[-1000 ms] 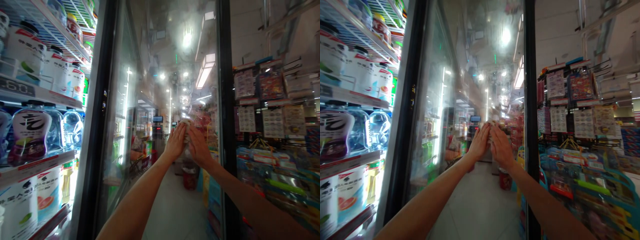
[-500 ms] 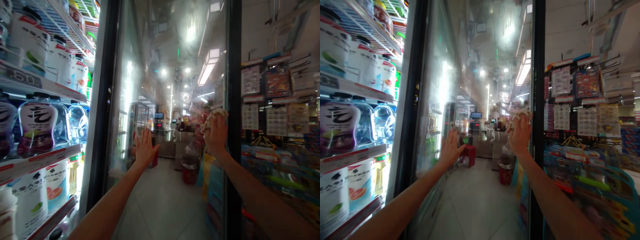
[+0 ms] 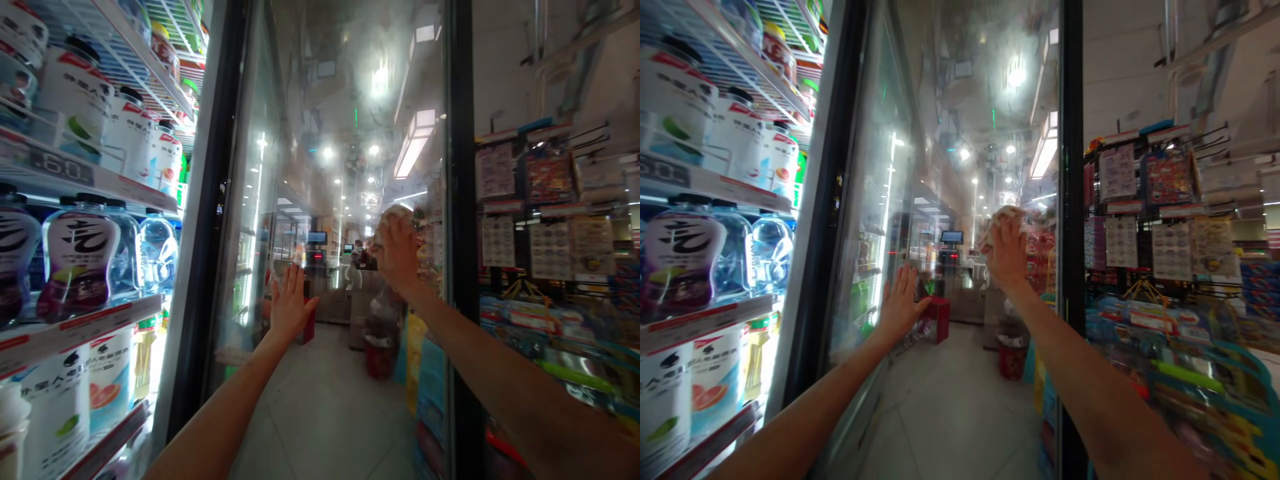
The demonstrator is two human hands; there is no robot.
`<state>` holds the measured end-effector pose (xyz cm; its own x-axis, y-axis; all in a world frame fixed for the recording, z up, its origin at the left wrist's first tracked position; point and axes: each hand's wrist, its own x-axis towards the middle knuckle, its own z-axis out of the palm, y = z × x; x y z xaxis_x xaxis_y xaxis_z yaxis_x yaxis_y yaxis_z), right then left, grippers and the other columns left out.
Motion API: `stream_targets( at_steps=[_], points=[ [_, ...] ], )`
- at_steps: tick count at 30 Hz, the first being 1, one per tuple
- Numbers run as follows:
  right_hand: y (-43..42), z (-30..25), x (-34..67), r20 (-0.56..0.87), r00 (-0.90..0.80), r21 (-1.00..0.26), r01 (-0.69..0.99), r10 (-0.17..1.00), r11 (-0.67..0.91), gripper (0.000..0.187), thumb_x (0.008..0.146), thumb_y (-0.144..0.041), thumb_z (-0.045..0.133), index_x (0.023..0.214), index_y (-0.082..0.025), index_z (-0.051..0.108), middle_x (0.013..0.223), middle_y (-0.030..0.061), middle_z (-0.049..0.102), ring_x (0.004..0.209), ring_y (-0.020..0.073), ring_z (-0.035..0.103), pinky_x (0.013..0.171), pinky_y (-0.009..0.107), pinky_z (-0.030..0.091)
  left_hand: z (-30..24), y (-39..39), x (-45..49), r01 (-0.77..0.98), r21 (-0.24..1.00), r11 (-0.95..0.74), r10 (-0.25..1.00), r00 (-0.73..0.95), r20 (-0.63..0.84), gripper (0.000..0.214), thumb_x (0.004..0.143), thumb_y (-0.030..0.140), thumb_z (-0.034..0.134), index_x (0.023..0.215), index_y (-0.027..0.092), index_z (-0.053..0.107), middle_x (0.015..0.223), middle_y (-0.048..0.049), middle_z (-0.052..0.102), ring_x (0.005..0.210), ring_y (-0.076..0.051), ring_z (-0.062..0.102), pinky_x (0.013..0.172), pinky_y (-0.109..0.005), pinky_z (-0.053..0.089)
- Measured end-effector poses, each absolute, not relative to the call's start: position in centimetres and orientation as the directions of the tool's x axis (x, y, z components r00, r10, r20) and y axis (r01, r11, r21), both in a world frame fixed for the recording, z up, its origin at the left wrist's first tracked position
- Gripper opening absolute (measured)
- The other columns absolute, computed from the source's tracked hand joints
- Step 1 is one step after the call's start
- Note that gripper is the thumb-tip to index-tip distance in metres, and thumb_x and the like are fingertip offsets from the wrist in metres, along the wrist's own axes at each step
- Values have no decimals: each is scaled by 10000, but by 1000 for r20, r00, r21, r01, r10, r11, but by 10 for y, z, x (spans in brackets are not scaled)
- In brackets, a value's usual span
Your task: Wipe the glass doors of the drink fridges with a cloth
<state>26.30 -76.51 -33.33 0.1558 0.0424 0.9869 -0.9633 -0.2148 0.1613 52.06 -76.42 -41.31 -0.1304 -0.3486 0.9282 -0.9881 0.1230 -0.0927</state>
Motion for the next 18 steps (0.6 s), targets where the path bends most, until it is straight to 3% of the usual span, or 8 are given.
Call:
stream_targets(
  at_steps=[2, 4, 6, 9, 10, 12, 16, 18],
  points=[
    [-765, -353, 286, 865, 501, 486, -836, 4, -255, 443, 849, -215, 429, 1288, -169, 460, 1396, 109, 411, 1318, 273, 304, 1034, 479, 285, -413, -763, 522, -987, -102, 121, -353, -139, 925, 658, 844, 437, 449, 1391, 113, 280, 1481, -151, 204, 1379, -267, 183, 1093, -525, 188],
    [-763, -363, 298, 698, 716, 682, -669, -9, -295, 417, 862, -212, 426, 1276, -211, 476, 1372, 60, 453, 1313, 225, 323, 1064, 445, 258, -411, -761, 523, -986, -114, 121, -358, -150, 922, 656, 846, 435, 447, 1393, 116, 275, 1479, -147, 215, 1378, -263, 187, 1095, -522, 183],
    [-760, -354, 295, 740, 672, 640, -716, -26, -281, 421, 861, -207, 427, 1279, -214, 474, 1381, 66, 443, 1324, 236, 306, 1069, 477, 233, -410, -760, 523, -986, -117, 118, -370, -153, 916, 654, 851, 431, 441, 1394, 111, 271, 1479, -145, 217, 1380, -259, 183, 1096, -516, 183],
    [-759, -337, 273, 940, 341, 331, -924, -22, -190, 450, 845, -187, 425, 1292, -154, 459, 1416, 130, 379, 1336, 298, 273, 1042, 548, 225, -411, -758, 523, -987, -105, 118, -400, -144, 905, 655, 854, 435, 436, 1395, 107, 267, 1484, -140, 198, 1384, -253, 170, 1098, -511, 181],
    [-759, -341, 266, 956, 293, 286, -942, -19, -173, 458, 843, -187, 428, 1298, -140, 453, 1426, 139, 360, 1339, 305, 266, 1042, 549, 225, -413, -757, 523, -987, -102, 121, -407, -143, 902, 659, 854, 438, 436, 1398, 109, 261, 1486, -138, 188, 1386, -252, 163, 1099, -511, 178],
    [-757, -370, 256, 932, 362, 352, -920, -33, -175, 461, 846, -208, 443, 1302, -138, 451, 1429, 132, 359, 1343, 300, 259, 1055, 522, 224, -421, -756, 524, -986, -100, 133, -419, -148, 896, 668, 853, 438, 441, 1403, 110, 250, 1490, -138, 176, 1387, -253, 158, 1099, -513, 177],
    [-742, -442, 237, 763, 640, 611, -759, -88, -225, 414, 865, -180, 424, 1274, -208, 483, 1357, 76, 472, 1331, 235, 300, 1077, 462, 213, -453, -751, 530, -975, -137, 172, -450, -202, 870, 675, 848, 425, 461, 1403, 104, 250, 1488, -140, 186, 1384, -258, 169, 1099, -509, 181],
    [-737, -445, 224, 815, 571, 548, -814, -97, -191, 410, 868, -192, 421, 1273, -192, 485, 1365, 104, 456, 1325, 256, 309, 1064, 492, 215, -467, -750, 532, -973, -140, 183, -470, -211, 857, 673, 848, 420, 464, 1401, 98, 253, 1488, -139, 191, 1384, -260, 167, 1099, -505, 182]
  ],
)
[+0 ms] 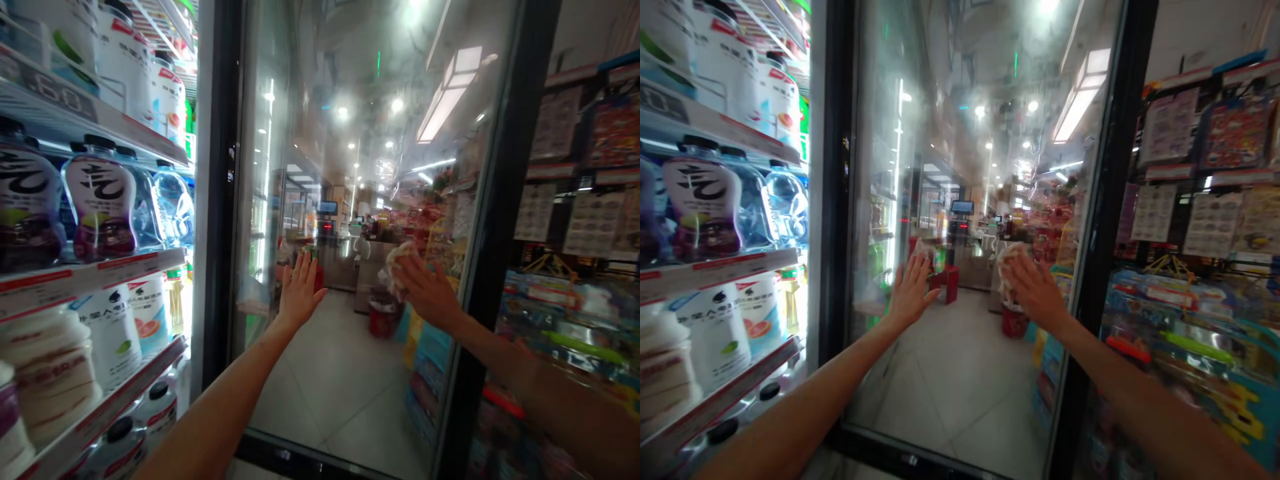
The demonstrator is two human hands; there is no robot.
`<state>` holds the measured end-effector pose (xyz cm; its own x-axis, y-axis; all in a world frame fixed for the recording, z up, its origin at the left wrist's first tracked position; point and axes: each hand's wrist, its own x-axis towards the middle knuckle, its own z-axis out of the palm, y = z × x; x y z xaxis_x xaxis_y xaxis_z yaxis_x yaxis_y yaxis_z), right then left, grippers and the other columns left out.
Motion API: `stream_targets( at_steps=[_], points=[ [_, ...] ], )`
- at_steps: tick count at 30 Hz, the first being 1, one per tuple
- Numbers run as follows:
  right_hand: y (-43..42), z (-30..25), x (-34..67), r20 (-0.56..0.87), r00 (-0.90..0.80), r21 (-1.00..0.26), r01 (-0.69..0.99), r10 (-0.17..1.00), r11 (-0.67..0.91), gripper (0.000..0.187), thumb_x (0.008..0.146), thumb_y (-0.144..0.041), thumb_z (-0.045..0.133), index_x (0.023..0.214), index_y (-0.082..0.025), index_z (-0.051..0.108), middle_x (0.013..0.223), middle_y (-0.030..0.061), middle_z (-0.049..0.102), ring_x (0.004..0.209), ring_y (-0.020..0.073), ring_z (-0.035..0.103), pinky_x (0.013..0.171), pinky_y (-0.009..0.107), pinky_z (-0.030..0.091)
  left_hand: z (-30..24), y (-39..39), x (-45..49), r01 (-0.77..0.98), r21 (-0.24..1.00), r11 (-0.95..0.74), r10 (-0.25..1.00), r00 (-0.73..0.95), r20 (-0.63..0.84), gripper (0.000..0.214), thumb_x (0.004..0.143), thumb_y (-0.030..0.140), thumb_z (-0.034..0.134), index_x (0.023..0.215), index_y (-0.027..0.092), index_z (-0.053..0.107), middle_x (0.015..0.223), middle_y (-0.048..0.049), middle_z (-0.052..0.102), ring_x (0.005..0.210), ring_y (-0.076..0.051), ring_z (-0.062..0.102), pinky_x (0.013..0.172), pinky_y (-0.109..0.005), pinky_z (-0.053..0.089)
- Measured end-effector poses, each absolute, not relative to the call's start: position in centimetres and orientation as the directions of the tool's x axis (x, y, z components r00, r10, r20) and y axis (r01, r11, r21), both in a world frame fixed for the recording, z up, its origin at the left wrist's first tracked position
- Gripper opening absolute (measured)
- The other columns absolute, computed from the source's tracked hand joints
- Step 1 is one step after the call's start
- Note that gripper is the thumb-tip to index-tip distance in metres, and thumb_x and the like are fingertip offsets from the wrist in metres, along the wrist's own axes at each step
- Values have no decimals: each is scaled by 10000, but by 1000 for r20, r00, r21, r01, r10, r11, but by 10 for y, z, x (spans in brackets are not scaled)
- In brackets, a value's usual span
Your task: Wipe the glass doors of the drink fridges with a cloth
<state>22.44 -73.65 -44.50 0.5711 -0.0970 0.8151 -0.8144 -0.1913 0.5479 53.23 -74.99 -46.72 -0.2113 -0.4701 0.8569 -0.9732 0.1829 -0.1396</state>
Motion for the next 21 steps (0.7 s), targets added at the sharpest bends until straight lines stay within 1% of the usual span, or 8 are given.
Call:
stream_targets(
  at_steps=[4, 6, 9, 10, 12, 15, 17, 21],
  points=[
    [-739, -433, 215, 973, 220, 212, -971, -63, -114, 455, 864, -253, 431, 1293, -107, 462, 1428, 201, 324, 1332, 338, 263, 1012, 559, 246, -478, -751, 532, -972, -102, 212, -479, -194, 856, 690, 843, 423, 472, 1408, 107, 233, 1496, -141, 170, 1390, -265, 136, 1101, -522, 154],
    [-740, -457, 223, 946, 310, 294, -943, -97, -153, 441, 871, -249, 432, 1287, -108, 468, 1417, 189, 350, 1344, 330, 238, 1014, 543, 254, -479, -753, 532, -969, -91, 231, -476, -194, 858, 702, 842, 428, 469, 1416, 116, 210, 1502, -136, 151, 1394, -264, 113, 1103, -532, 131],
    [-734, -511, 240, 748, 653, 596, -741, -123, -309, 365, 879, -174, 416, 1227, -182, 526, 1344, 97, 481, 1344, 252, 270, 1055, 477, 229, -481, -755, 535, -965, -87, 249, -489, -203, 848, 707, 844, 434, 463, 1420, 122, 197, 1503, -136, 152, 1395, -263, 106, 1104, -536, 121],
    [-734, -522, 244, 692, 713, 646, -681, -113, -345, 358, 878, -154, 412, 1208, -207, 538, 1320, 68, 511, 1340, 230, 284, 1069, 466, 209, -483, -756, 536, -963, -90, 252, -492, -208, 845, 706, 845, 437, 461, 1420, 124, 197, 1503, -136, 156, 1395, -261, 110, 1105, -532, 124],
    [-737, -523, 249, 711, 695, 626, -696, -107, -352, 365, 874, -166, 428, 1219, -228, 529, 1322, 58, 511, 1342, 224, 284, 1082, 479, 171, -486, -756, 537, -963, -100, 248, -489, -214, 846, 701, 848, 443, 457, 1418, 126, 201, 1503, -134, 157, 1395, -255, 115, 1107, -525, 129],
    [-747, -502, 261, 887, 449, 410, -871, -104, -270, 426, 861, -230, 454, 1285, -199, 477, 1395, 115, 416, 1364, 270, 226, 1075, 528, 147, -492, -756, 537, -966, -106, 234, -474, -209, 856, 698, 853, 452, 449, 1416, 122, 204, 1503, -136, 151, 1395, -251, 111, 1108, -518, 135],
    [-751, -503, 274, 915, 391, 356, -897, -94, -261, 444, 858, -235, 450, 1297, -172, 467, 1411, 133, 387, 1374, 279, 190, 1078, 533, 143, -499, -754, 538, -967, -113, 230, -476, -212, 853, 693, 854, 453, 446, 1413, 118, 211, 1500, -141, 161, 1395, -250, 113, 1109, -515, 136],
    [-747, -542, 307, 682, 729, 653, -643, -59, -401, 416, 877, -152, 384, 1282, -182, 476, 1366, 76, 462, 1361, 199, 241, 1120, 464, 126, -526, -747, 552, -957, -175, 230, -510, -272, 816, 657, 861, 407, 450, 1410, 130, 220, 1491, -136, 203, 1391, -235, 140, 1114, -516, 115]
  ],
)
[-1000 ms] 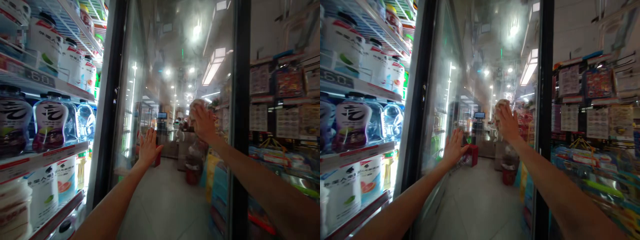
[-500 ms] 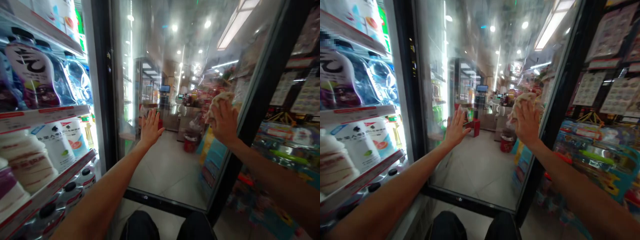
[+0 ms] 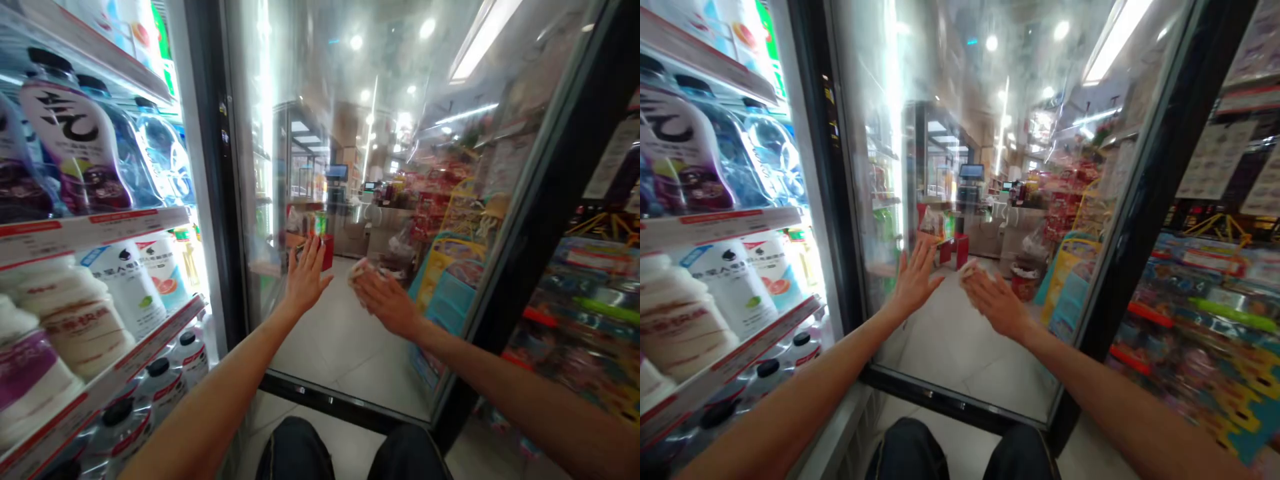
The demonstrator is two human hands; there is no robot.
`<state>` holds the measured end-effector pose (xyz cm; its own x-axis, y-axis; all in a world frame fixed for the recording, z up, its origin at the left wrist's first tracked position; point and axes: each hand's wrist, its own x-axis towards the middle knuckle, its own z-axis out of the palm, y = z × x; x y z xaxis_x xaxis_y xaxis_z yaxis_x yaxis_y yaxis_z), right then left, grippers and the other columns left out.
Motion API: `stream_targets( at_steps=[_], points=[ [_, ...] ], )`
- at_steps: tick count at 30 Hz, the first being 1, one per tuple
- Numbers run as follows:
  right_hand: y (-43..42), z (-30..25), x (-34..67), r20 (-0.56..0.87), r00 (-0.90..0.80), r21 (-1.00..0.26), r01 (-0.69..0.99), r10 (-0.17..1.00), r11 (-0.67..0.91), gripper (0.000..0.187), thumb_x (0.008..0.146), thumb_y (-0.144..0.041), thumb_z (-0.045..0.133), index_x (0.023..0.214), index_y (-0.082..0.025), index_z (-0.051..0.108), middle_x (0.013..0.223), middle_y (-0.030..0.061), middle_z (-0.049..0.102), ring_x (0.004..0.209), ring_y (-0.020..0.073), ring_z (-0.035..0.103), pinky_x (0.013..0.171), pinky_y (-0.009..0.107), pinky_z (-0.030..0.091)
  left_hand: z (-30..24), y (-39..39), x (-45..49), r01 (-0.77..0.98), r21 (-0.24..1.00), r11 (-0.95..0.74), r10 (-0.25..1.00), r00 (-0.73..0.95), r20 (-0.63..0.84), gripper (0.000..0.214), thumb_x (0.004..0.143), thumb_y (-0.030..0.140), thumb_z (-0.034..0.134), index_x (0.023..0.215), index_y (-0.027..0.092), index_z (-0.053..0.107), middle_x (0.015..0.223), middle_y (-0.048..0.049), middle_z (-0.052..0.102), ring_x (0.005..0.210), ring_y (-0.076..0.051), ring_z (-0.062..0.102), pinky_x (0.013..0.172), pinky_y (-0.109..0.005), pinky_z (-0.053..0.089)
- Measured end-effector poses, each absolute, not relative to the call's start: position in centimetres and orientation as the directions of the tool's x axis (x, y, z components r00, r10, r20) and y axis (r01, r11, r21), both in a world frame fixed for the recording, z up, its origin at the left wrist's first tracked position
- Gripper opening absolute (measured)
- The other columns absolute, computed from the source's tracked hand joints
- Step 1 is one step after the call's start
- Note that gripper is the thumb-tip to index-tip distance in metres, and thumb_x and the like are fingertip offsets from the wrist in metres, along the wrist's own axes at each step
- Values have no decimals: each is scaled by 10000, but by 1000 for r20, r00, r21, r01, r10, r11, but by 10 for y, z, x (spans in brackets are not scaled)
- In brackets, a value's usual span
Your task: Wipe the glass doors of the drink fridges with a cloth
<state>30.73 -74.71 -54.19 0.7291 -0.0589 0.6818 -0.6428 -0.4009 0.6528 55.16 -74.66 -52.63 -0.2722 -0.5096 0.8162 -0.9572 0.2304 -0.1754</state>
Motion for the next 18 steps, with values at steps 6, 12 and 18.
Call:
stream_targets(
  at_steps=[6, 12, 18],
  points=[
    [-761, -508, 344, 842, 536, 474, -790, -64, -389, 415, 901, -218, 401, 1313, -190, 440, 1401, 83, 414, 1371, 239, 212, 1118, 519, 46, -563, -742, 584, -962, -178, 205, -558, -264, 787, 615, 851, 333, 470, 1396, 142, 259, 1476, -147, 245, 1382, -231, 185, 1115, -513, 127],
    [-762, -557, 385, 634, 772, 670, -527, 33, -523, 386, 882, -135, 386, 1251, -148, 498, 1341, 77, 490, 1347, 195, 271, 1140, 463, 77, -577, -736, 598, -970, -144, 194, -581, -232, 780, 542, 837, 181, 408, 1369, 132, 315, 1464, -137, 283, 1373, -210, 217, 1122, -493, 136],
    [-773, -521, 402, 756, 647, 502, -674, -105, -542, 421, 925, -201, 340, 1340, -230, 410, 1420, 43, 391, 1371, 225, 218, 1125, 532, 83, -585, -732, 616, -977, -106, 182, -624, -199, 755, 536, 814, 139, 377, 1349, 125, 352, 1460, -134, 290, 1361, -212, 250, 1118, -495, 154]
  ],
)
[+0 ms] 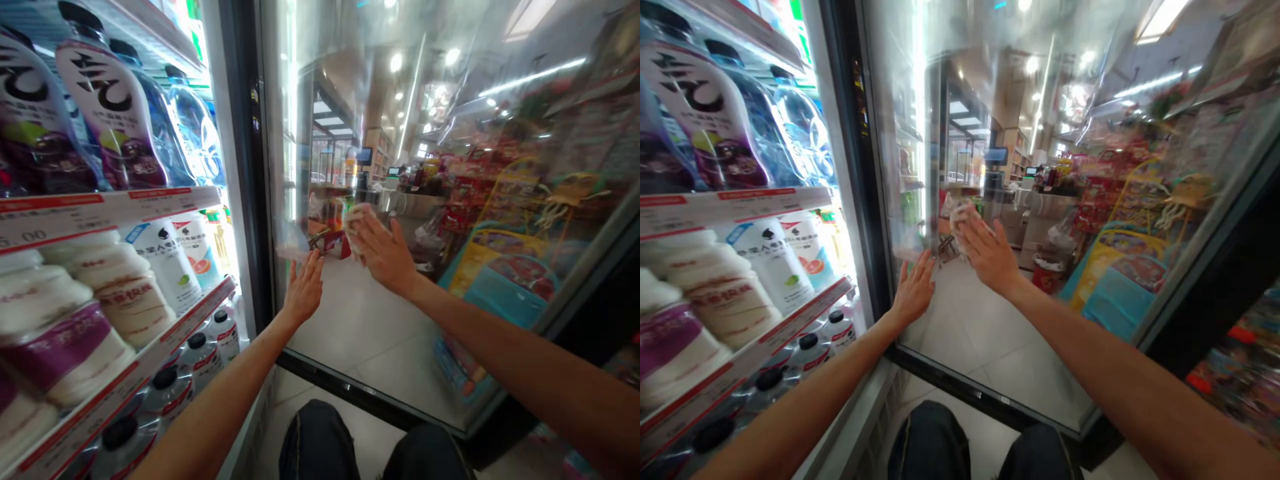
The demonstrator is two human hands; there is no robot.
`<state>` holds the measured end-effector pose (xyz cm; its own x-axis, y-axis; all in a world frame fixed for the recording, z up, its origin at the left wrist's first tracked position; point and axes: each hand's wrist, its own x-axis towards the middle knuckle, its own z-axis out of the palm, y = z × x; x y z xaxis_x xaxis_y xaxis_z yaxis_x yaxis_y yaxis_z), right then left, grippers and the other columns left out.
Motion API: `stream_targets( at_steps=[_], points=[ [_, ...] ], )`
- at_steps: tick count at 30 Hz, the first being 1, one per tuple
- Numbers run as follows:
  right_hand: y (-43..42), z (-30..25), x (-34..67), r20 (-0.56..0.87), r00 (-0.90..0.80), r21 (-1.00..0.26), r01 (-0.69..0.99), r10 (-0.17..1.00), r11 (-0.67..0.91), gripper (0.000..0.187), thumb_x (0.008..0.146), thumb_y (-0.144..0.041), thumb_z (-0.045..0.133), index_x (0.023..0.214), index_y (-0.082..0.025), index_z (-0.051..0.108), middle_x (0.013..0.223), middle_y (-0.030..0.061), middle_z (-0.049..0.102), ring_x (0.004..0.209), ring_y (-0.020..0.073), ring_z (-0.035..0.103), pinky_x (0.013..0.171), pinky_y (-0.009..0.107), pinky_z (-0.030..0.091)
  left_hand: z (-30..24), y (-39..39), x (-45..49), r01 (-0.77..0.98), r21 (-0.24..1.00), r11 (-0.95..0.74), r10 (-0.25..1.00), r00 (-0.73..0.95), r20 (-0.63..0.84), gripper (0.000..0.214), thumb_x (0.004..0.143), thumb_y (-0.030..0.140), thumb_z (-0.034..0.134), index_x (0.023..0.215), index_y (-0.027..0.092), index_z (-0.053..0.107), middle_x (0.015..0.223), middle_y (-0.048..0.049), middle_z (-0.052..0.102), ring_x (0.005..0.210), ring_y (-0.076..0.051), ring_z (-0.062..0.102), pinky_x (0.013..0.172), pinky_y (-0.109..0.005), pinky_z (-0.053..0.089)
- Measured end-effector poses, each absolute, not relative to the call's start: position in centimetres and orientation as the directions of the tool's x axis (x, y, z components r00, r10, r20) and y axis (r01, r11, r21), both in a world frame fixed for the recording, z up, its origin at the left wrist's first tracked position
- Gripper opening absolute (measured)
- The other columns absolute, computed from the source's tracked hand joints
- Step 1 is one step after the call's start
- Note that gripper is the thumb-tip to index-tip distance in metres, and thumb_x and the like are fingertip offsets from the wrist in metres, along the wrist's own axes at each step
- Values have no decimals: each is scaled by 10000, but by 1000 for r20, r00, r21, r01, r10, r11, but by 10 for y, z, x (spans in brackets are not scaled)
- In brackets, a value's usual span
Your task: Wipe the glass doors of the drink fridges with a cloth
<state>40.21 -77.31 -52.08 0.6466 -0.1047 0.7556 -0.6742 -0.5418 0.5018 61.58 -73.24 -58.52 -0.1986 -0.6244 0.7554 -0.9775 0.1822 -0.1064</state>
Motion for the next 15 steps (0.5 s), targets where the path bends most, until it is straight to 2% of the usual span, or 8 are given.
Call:
stream_targets(
  at_steps=[2, 5, 7, 9, 12, 15],
  points=[
    [-776, -512, 410, 799, 584, 437, -725, -140, -532, 427, 929, -221, 338, 1352, -219, 395, 1439, 58, 356, 1379, 236, 193, 1124, 540, 63, -584, -731, 617, -979, -59, 195, -623, -170, 764, 542, 804, 124, 374, 1346, 137, 356, 1456, -130, 302, 1356, -211, 266, 1116, -499, 158],
    [-771, -538, 421, 710, 699, 543, -616, -79, -570, 427, 915, -182, 345, 1335, -198, 418, 1412, 57, 403, 1362, 199, 241, 1142, 474, 90, -578, -725, 606, -968, 72, 241, -570, -81, 818, 518, 819, 117, 352, 1335, 166, 364, 1430, -127, 358, 1331, -200, 322, 1118, -505, 153],
    [-766, -563, 425, 642, 765, 591, -532, -45, -607, 430, 894, -163, 375, 1318, -189, 440, 1373, 60, 455, 1337, 187, 296, 1136, 431, 165, -574, -719, 590, -927, 145, 346, -504, -54, 862, 463, 857, 143, 333, 1315, 184, 382, 1399, -114, 411, 1312, -179, 355, 1123, -480, 171],
    [-763, -574, 424, 655, 753, 560, -543, -67, -626, 438, 881, -169, 398, 1316, -184, 443, 1360, 74, 468, 1322, 196, 324, 1115, 417, 223, -573, -716, 567, -851, 169, 497, -431, -73, 899, 420, 886, 196, 337, 1303, 184, 391, 1382, -110, 433, 1313, -162, 349, 1118, -428, 232],
    [-761, -561, 410, 713, 698, 519, -591, -70, -618, 420, 893, -186, 380, 1307, -201, 449, 1365, 76, 461, 1316, 191, 338, 1112, 413, 207, -576, -722, 530, -740, 226, 634, -355, -19, 935, 466, 903, 269, 347, 1352, 151, 314, 1421, -144, 363, 1353, -175, 270, 1097, -398, 295],
    [-758, -537, 387, 757, 652, 556, -623, 27, -550, 306, 899, -268, 419, 1157, -171, 551, 1312, 113, 512, 1285, 220, 384, 1100, 456, 190, -580, -738, 501, -727, 270, 631, -316, 77, 946, 535, 906, 307, 345, 1398, 138, 218, 1482, -170, 222, 1390, -216, 158, 1106, -455, 261]
  ],
)
